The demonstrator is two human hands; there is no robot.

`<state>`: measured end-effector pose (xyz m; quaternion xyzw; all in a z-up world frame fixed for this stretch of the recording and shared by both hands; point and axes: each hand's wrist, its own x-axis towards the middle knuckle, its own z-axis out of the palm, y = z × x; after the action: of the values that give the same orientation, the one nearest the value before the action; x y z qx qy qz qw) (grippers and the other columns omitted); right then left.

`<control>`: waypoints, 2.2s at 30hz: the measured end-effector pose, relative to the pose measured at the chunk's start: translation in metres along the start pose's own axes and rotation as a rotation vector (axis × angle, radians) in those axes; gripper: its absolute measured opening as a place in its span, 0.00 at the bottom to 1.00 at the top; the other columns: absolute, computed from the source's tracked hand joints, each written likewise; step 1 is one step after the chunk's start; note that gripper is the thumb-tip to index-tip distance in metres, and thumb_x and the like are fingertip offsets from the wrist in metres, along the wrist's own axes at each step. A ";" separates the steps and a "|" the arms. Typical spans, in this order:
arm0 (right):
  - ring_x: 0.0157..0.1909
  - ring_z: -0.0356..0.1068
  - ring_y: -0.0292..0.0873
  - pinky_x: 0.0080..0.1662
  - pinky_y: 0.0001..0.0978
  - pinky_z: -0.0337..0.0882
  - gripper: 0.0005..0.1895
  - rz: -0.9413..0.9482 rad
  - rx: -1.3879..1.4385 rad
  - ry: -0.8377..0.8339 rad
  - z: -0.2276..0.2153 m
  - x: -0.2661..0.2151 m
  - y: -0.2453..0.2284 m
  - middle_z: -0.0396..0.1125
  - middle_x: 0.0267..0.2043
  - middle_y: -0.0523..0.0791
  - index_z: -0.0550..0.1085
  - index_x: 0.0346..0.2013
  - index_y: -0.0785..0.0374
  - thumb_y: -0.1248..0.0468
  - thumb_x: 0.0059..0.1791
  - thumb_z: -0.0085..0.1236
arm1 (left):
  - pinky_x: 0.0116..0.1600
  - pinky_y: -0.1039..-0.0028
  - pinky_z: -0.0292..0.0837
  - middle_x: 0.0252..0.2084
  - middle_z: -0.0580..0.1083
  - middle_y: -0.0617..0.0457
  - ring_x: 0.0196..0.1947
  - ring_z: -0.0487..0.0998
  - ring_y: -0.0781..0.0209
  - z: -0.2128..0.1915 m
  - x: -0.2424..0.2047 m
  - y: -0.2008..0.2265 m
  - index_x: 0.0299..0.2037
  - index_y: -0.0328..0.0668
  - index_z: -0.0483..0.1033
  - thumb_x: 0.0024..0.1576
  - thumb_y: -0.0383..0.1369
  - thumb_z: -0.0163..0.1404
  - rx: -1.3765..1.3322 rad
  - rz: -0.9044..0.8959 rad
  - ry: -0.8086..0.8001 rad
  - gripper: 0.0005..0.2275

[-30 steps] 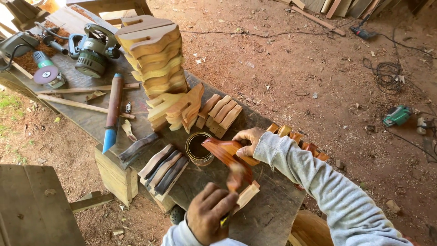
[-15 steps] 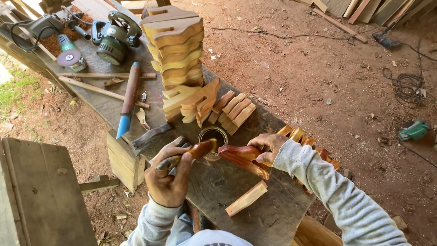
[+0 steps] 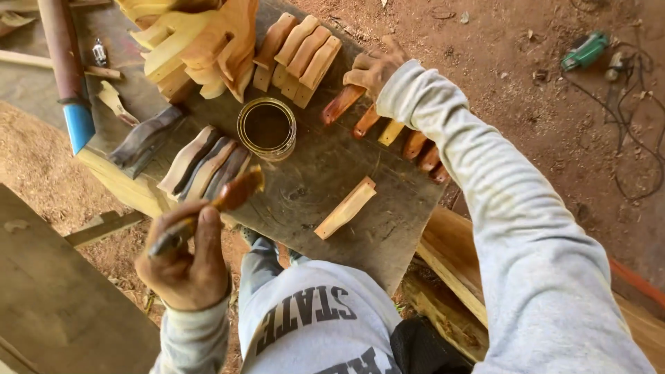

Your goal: Applying varnish to wooden furniture components using a brush.

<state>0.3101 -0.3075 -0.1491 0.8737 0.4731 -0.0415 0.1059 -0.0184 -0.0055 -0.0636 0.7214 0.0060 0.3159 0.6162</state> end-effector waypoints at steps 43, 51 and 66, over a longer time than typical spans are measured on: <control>0.36 0.72 0.43 0.38 0.30 0.73 0.18 0.160 0.514 0.600 -0.020 -0.150 -0.221 0.72 0.38 0.42 0.73 0.41 0.60 0.69 0.37 0.63 | 0.15 0.80 0.61 0.20 0.72 0.57 0.12 0.64 0.70 0.036 -0.041 0.013 0.36 0.39 0.71 0.60 0.26 0.49 0.049 -0.117 -0.236 0.01; 0.35 0.71 0.40 0.36 0.28 0.72 0.22 0.247 0.623 0.608 -0.009 -0.161 -0.230 0.72 0.37 0.40 0.74 0.42 0.57 0.72 0.34 0.64 | 0.14 0.83 0.60 0.17 0.71 0.57 0.10 0.62 0.71 0.012 -0.039 0.000 0.32 0.39 0.71 0.60 0.24 0.50 0.156 -0.145 -0.204 0.04; 0.31 0.71 0.38 0.35 0.26 0.72 0.20 0.341 0.951 0.757 -0.024 -0.167 -0.236 0.73 0.38 0.43 0.76 0.42 0.62 0.64 0.38 0.72 | 0.16 0.82 0.67 0.21 0.74 0.55 0.14 0.69 0.69 0.012 -0.035 -0.008 0.34 0.42 0.75 0.59 0.28 0.50 -0.181 -0.244 -0.086 0.03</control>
<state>0.0207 -0.3131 -0.1311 0.8424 0.2617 0.0823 -0.4638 -0.0376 -0.0285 -0.0872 0.6699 0.0387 0.2067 0.7121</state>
